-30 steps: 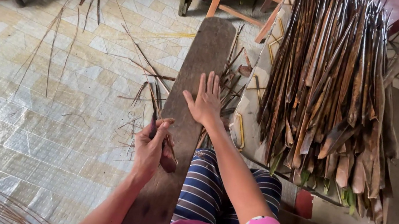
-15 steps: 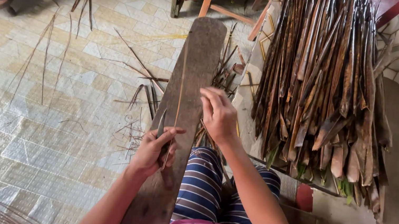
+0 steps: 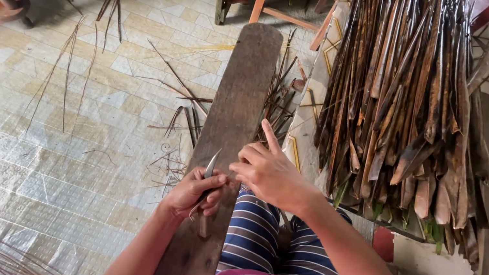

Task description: Stripping leaves from palm fronds with a knife to extract the midribs

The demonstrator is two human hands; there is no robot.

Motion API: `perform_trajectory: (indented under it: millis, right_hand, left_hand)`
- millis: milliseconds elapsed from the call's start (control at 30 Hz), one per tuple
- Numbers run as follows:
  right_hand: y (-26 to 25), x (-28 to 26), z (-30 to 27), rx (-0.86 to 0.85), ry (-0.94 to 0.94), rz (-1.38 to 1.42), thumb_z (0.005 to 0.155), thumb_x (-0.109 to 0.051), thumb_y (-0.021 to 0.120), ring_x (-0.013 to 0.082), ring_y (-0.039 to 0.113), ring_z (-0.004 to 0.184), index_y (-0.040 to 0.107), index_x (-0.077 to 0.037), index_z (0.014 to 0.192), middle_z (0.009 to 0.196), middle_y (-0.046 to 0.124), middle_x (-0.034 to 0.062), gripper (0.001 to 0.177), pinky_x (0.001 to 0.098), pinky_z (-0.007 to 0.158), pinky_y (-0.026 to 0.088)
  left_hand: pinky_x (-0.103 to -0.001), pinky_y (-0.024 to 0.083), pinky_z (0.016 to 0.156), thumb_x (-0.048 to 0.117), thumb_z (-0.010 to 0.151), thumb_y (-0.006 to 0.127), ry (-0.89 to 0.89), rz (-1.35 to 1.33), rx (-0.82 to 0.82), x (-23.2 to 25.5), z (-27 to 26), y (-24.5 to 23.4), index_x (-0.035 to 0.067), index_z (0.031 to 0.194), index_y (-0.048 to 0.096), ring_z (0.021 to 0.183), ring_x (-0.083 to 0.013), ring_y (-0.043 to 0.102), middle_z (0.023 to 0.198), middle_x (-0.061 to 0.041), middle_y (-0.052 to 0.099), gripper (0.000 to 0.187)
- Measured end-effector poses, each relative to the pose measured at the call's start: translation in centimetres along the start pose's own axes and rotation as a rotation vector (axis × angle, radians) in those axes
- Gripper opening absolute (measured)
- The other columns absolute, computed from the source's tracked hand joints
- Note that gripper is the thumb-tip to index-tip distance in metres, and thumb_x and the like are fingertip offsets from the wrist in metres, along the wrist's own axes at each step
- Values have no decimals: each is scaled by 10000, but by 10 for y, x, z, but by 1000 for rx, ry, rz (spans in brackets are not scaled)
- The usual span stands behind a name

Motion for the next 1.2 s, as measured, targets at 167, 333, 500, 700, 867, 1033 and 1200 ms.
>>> perform_trajectory:
  millis: [167, 333, 500, 700, 867, 1033, 1200]
  right_hand:
    - [-24, -6, 1, 26, -48, -23, 825, -33, 596, 187, 506, 682, 583, -129, 699, 733, 398, -8, 159, 441, 979, 400]
    - [-35, -9, -27, -67, 21, -171, 823, -18, 596, 203, 530, 623, 525, -114, 701, 745, 439, 25, 171, 374, 743, 445]
    - [-46, 11, -75, -236, 281, -217, 868, -16, 542, 173, 614, 711, 672, -131, 906, 784, 581, 34, 178, 346, 773, 509]
    - [-50, 31, -135, 161, 702, 156, 904, -144, 622, 173, 675, 567, 689, -165, 993, 712, 597, -3, 114, 269, 570, 555]
    - [6, 41, -167, 327, 1024, 707, 837, -67, 659, 189, 684, 519, 712, -71, 980, 700, 715, 100, 153, 289, 528, 565]
    - [50, 58, -153, 410, 1160, 1128, 863, -36, 607, 206, 600, 321, 680, 61, 969, 591, 655, 178, 162, 296, 319, 487]
    - [74, 67, -135, 577, 1161, 1307, 874, 12, 571, 157, 523, 273, 639, 89, 1015, 556, 593, 147, 174, 242, 260, 408]
  left_hand:
    - [-335, 388, 260, -4, 861, 656, 30, 55, 2, 14, -7, 18, -31, 853, 670, 270, -152, 353, 430, -132, 427, 31]
    - [-340, 391, 263, -36, 796, 714, 85, 131, 40, 11, 3, 5, -49, 804, 657, 286, -163, 375, 477, -192, 496, 59]
    - [-335, 421, 299, 154, 888, 685, 47, 104, 246, 25, -5, 18, -17, 936, 607, 360, -148, 409, 676, -185, 546, 194]
    - [-387, 437, 349, 98, 954, 449, -40, 117, 183, 11, 5, 35, -78, 1043, 543, 479, -269, 487, 808, -264, 537, 218]
    - [-377, 481, 351, 92, 950, 496, 35, 175, 182, 22, 27, 49, -64, 1017, 588, 472, -249, 542, 705, -213, 579, 193]
    - [-344, 472, 340, 143, 957, 517, 74, 87, 128, 28, 58, 55, -35, 1050, 631, 442, -222, 528, 627, -155, 551, 230]
    - [-308, 429, 290, 95, 934, 521, 27, 118, -17, 25, 58, 67, -23, 1263, 550, 405, -202, 491, 630, -163, 533, 351]
Point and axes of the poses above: each hand's wrist, its own z-axis towards the middle knuckle, its own y-axis out of the palm, x = y × z, the point moved 9 cm from there along z, towards the middle knuckle
